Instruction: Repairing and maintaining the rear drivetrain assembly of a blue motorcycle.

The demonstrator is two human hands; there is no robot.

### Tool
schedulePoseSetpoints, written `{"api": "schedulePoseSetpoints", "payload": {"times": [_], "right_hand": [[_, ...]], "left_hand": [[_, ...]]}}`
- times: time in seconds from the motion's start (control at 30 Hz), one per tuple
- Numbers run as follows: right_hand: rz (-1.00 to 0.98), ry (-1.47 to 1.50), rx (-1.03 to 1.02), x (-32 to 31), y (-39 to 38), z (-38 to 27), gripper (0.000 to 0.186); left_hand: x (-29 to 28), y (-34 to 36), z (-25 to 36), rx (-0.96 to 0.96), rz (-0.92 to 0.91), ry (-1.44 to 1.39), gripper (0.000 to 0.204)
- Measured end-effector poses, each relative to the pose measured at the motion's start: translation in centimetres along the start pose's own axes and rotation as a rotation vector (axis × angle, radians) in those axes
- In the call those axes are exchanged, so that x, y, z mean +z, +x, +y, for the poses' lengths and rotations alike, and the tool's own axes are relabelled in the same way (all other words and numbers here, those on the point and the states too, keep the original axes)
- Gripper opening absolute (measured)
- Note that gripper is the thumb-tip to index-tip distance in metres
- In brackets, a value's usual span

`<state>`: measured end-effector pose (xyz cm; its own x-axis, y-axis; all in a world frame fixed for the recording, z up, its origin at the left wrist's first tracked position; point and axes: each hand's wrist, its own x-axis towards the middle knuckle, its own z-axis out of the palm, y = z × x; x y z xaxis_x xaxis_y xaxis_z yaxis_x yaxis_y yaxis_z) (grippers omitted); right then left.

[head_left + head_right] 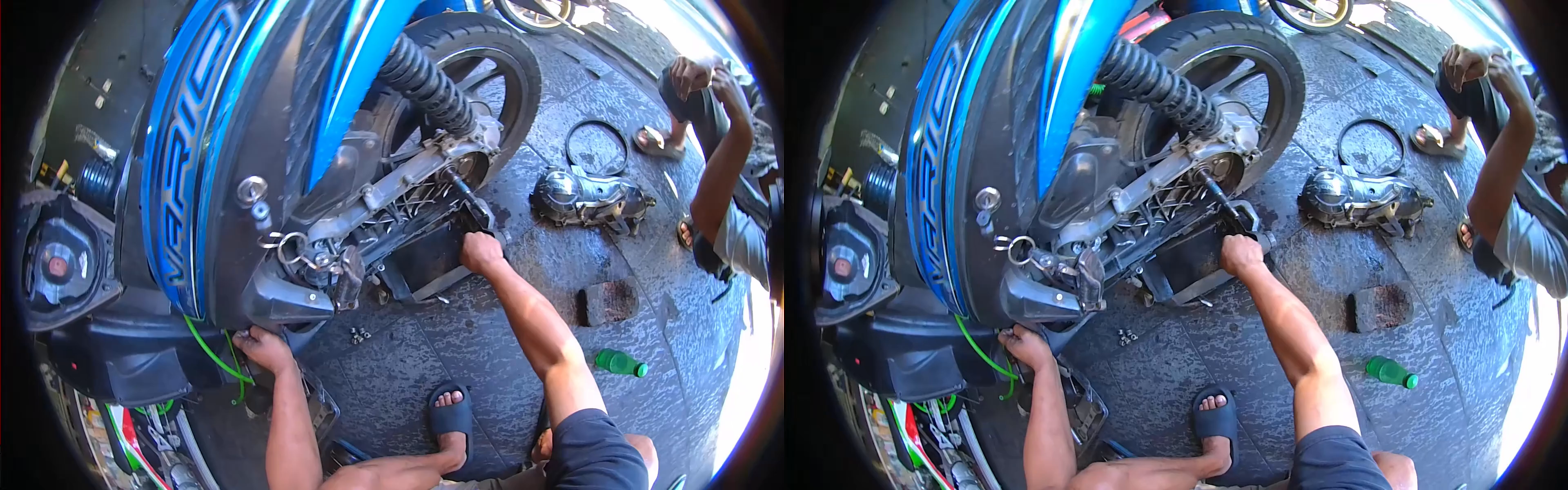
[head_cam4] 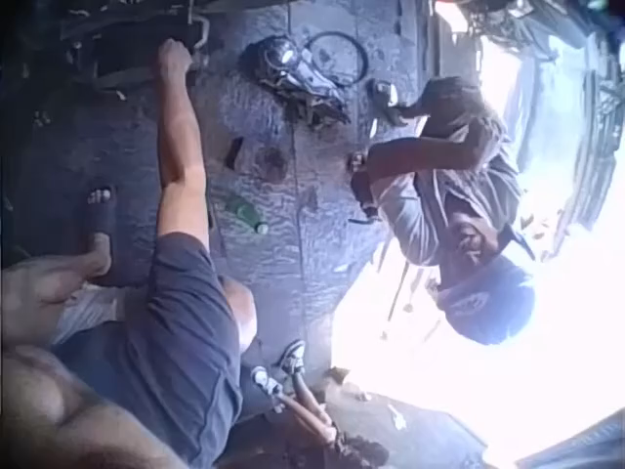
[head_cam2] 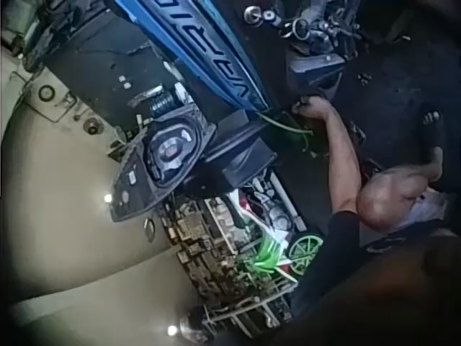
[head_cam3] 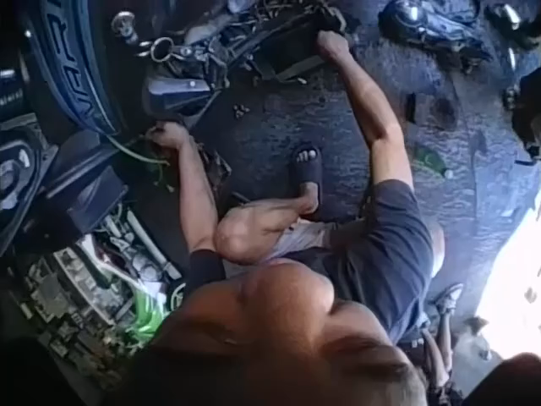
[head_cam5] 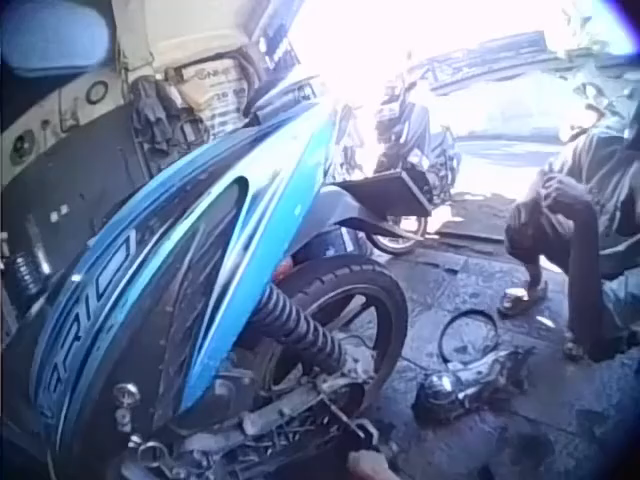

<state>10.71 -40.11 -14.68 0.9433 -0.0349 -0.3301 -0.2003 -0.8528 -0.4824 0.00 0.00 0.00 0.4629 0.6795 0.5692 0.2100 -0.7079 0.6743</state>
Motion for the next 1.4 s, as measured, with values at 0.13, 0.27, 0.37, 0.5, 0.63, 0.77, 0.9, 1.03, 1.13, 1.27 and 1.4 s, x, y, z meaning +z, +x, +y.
{"api": "schedulePoseSetpoints", "payload": {"times": [0.13,0.27,0.37,0.5,0.63,0.77,0.9,1.03,1.13,1.27,1.4], "right_hand": [[0.183,0.305,-0.168,-0.6,-3.3,-0.2,0.028],[0.259,1.288,-0.158,-2.6,-9.3,-3.8,0.038],[0.425,1.87,-0.136,-4.9,-10.2,-7.4,0.041],[0.56,2.569,-0.076,-8.4,-6.3,-9.1,0.048],[0.453,2.647,-0.281,-7.3,-5.9,-9.8,0.049],[0.423,2.412,-0.318,-4.0,-8.8,-10.8,0.045],[0.32,2.158,-0.359,-2.2,-10.1,-12.4,0.043],[0.216,1.875,-0.317,-0.6,-10.8,-11.5,0.039],[0.181,1.501,-0.174,0.4,-10.9,-6.2,0.032],[0.452,0.665,0.057,-0.5,-6.9,-0.9,0.033],[0.279,0.174,0.123,0.4,-1.1,-0.4,0.026]], "left_hand": [[0.5,-0.2,0.4,-0.011,0.023,-0.062,0.03],[0.4,-0.3,1.2,-0.03,0.049,-0.112,0.029],[0.5,0.1,0.6,-0.039,0.051,-0.078,0.029],[0.7,0.2,0.3,-0.052,0.038,-0.023,0.029],[0.5,0.0,0.6,-0.045,0.067,-0.006,0.028],[0.8,-0.6,1.2,-0.071,0.041,-0.026,0.029],[0.5,-0.1,0.9,-0.006,0.053,-0.049,0.028],[0.4,-0.1,0.7,-0.034,0.049,-0.063,0.028],[0.4,-0.9,1.6,-0.052,0.028,-0.105,0.028],[0.3,-0.1,1.5,-0.003,0.026,-0.019,0.029],[0.3,-0.3,1.4,-0.025,0.022,-0.018,0.03]]}}
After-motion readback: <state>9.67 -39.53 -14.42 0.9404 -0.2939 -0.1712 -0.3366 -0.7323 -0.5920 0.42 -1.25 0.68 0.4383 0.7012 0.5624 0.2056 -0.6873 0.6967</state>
